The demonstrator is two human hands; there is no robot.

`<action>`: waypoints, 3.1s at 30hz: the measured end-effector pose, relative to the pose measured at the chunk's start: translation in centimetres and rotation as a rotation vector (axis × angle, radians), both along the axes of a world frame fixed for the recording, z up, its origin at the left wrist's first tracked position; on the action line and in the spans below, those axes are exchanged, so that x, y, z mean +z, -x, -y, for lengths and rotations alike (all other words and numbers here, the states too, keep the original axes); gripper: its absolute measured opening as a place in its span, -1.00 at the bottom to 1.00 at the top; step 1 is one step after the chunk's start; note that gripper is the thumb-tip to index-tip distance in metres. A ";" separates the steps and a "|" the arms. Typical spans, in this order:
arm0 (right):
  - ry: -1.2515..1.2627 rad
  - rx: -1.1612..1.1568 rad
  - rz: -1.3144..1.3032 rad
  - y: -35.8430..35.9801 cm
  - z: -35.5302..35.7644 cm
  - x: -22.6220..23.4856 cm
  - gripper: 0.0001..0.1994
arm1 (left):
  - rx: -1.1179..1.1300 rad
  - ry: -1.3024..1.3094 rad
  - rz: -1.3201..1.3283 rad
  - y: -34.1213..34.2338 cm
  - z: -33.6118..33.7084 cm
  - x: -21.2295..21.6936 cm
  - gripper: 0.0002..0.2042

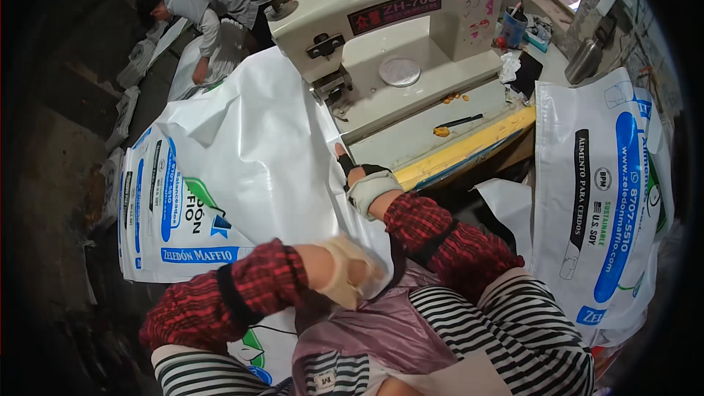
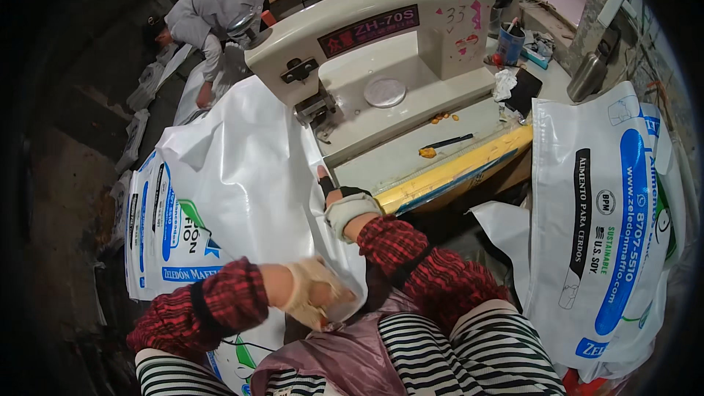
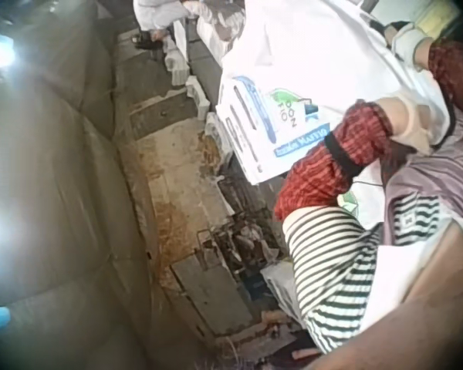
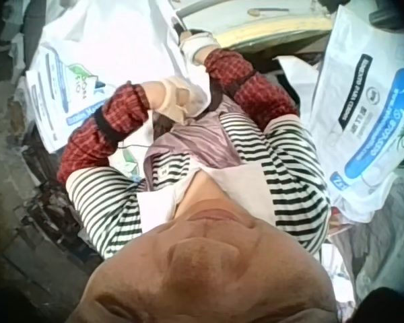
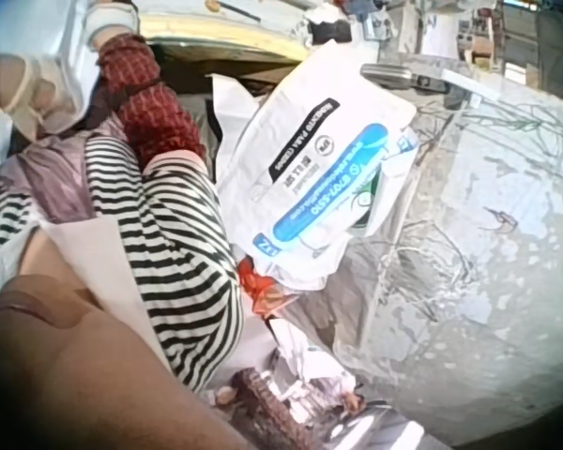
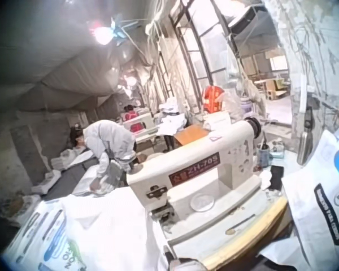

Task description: The person folds the top edge of a plastic bag, feeds it through a sewing machine to stitch it closed, and then tosses it onto a stack. This process is repeated for several more bags.

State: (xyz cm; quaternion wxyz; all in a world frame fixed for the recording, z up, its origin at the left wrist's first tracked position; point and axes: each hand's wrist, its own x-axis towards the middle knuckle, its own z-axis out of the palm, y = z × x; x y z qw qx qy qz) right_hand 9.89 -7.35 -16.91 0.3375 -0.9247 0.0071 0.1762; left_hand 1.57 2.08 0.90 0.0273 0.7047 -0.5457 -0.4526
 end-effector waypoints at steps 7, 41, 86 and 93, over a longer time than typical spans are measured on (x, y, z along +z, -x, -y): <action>0.131 0.497 0.448 4.0 1.7 -1.6 -0.63 | -0.146 -0.233 0.170 0.3 -0.8 1.1 -0.72; 0.056 0.171 0.122 3.9 0.3 1.6 -0.35 | -0.221 -0.312 0.142 2.7 5.0 -1.7 -0.80; -0.704 0.164 0.417 0.4 2.8 1.5 -0.51 | 0.090 -0.159 0.104 3.3 -1.2 3.8 -0.85; 0.413 0.643 0.067 2.1 0.9 13.5 -0.63 | 0.071 -0.048 0.096 3.8 -0.2 5.0 -0.87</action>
